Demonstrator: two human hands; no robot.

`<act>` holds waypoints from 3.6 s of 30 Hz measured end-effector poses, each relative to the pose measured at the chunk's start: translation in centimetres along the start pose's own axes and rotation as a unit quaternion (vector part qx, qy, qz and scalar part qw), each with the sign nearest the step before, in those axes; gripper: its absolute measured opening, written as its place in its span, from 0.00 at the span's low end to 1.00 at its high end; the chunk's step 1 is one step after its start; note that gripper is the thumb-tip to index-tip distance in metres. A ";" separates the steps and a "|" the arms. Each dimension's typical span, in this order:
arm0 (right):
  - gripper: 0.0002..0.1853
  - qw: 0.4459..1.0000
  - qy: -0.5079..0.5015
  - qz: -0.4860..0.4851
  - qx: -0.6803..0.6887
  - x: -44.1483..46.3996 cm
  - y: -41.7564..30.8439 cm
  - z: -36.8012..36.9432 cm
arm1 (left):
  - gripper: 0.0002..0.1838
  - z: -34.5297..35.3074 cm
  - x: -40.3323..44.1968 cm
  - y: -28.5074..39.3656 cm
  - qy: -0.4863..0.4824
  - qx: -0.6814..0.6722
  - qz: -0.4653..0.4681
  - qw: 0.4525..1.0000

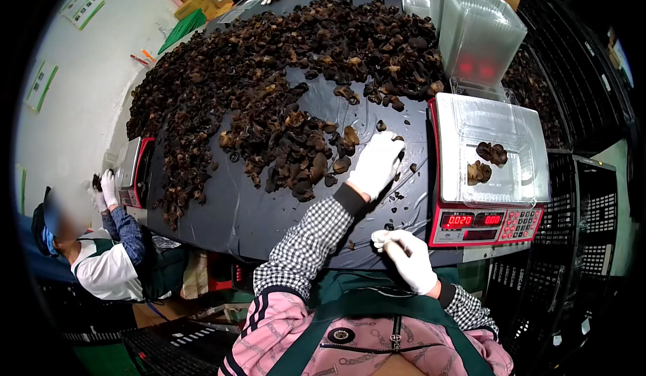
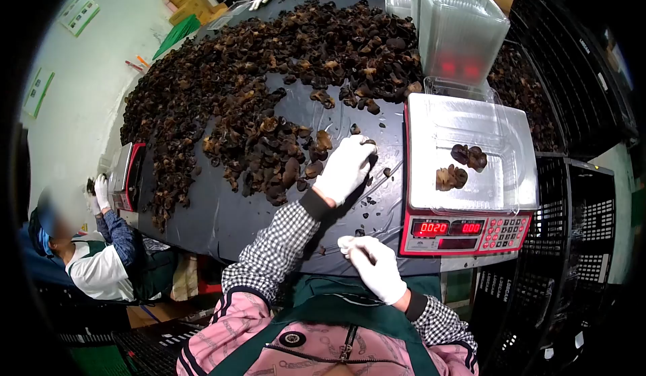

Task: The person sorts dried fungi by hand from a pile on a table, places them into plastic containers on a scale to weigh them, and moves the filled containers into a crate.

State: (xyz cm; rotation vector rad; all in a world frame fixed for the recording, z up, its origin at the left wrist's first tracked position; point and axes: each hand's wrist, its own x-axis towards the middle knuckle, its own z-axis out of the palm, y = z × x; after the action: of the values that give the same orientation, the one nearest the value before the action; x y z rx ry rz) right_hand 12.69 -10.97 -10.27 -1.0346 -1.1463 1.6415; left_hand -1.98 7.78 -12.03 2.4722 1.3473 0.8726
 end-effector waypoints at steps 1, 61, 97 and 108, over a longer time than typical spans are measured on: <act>0.14 0.996 -0.011 0.018 0.087 0.1 0.1 -0.2 | 0.14 -1.6 -0.4 1.7 0.006 -0.061 -0.024 0.998; 0.21 0.954 -0.110 0.229 0.161 0.1 -3.2 -0.5 | 0.17 -4.0 -6.4 -0.6 0.009 0.060 -0.024 0.998; 0.25 0.790 0.034 -0.337 -0.510 2.8 -3.3 -1.7 | 0.10 -12.6 -14.0 2.8 0.038 -0.089 -0.183 0.978; 0.17 0.608 0.050 -0.231 -0.758 9.5 -0.1 -1.9 | 0.17 -17.1 -37.6 6.1 -0.046 0.041 -0.449 0.891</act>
State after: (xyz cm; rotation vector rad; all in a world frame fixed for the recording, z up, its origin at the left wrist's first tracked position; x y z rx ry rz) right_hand 11.74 -1.54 -12.08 -1.4716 -2.4878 -0.1988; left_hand -23.16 -28.19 -10.78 1.5527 2.1968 0.4508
